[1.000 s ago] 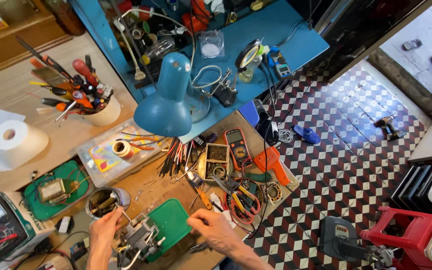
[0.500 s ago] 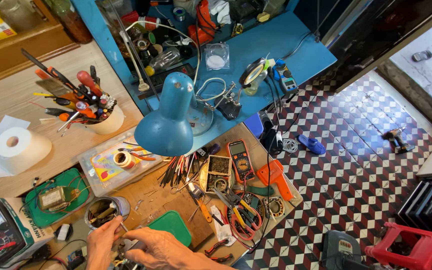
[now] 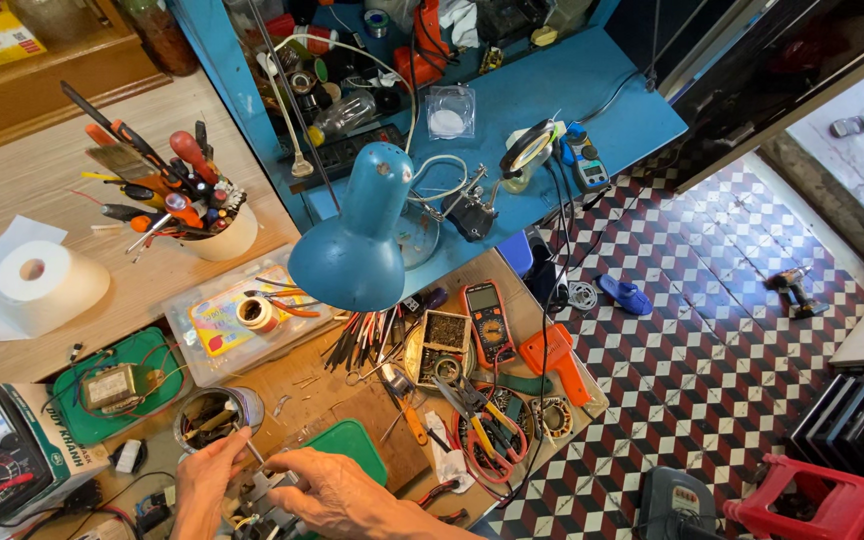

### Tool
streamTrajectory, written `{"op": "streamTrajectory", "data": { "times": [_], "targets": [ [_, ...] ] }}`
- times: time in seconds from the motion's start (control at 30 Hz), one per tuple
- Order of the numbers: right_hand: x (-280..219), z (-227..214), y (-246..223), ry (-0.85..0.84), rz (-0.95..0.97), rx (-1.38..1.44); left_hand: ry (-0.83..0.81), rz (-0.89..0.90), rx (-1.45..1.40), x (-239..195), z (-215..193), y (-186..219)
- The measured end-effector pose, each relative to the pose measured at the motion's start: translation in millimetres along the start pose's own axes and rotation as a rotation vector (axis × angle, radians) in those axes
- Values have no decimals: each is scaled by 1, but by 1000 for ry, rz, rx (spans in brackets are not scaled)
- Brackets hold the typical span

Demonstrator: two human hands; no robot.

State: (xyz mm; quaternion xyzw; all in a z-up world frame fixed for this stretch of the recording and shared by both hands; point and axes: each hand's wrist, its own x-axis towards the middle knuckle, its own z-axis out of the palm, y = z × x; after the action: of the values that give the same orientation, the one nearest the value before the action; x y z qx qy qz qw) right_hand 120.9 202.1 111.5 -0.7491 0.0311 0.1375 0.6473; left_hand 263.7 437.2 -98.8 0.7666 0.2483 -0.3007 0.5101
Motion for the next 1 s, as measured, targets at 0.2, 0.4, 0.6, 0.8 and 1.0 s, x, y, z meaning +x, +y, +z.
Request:
{"op": "streamTrajectory", "data": {
  "times": [0.2, 0.4, 0.6, 0.8, 1.0],
  "targets": [
    [-2, -5, -2, 27, -13, -11, -11, -11, 13, 1, 3, -2],
    [-3, -8, -2, 55, -10, -20, -63, -35, -17, -5, 2, 6],
    [-7, -9, 1, 69, 74, 2, -79, -44, -34, -17, 2, 17],
    [-9, -10, 4, 98, -11, -37, -72, -4, -61, -17, 4, 13],
    [-11, -11, 4, 95, 2, -13, -43, -6, -52, -12, 5, 9]
  ]
}}
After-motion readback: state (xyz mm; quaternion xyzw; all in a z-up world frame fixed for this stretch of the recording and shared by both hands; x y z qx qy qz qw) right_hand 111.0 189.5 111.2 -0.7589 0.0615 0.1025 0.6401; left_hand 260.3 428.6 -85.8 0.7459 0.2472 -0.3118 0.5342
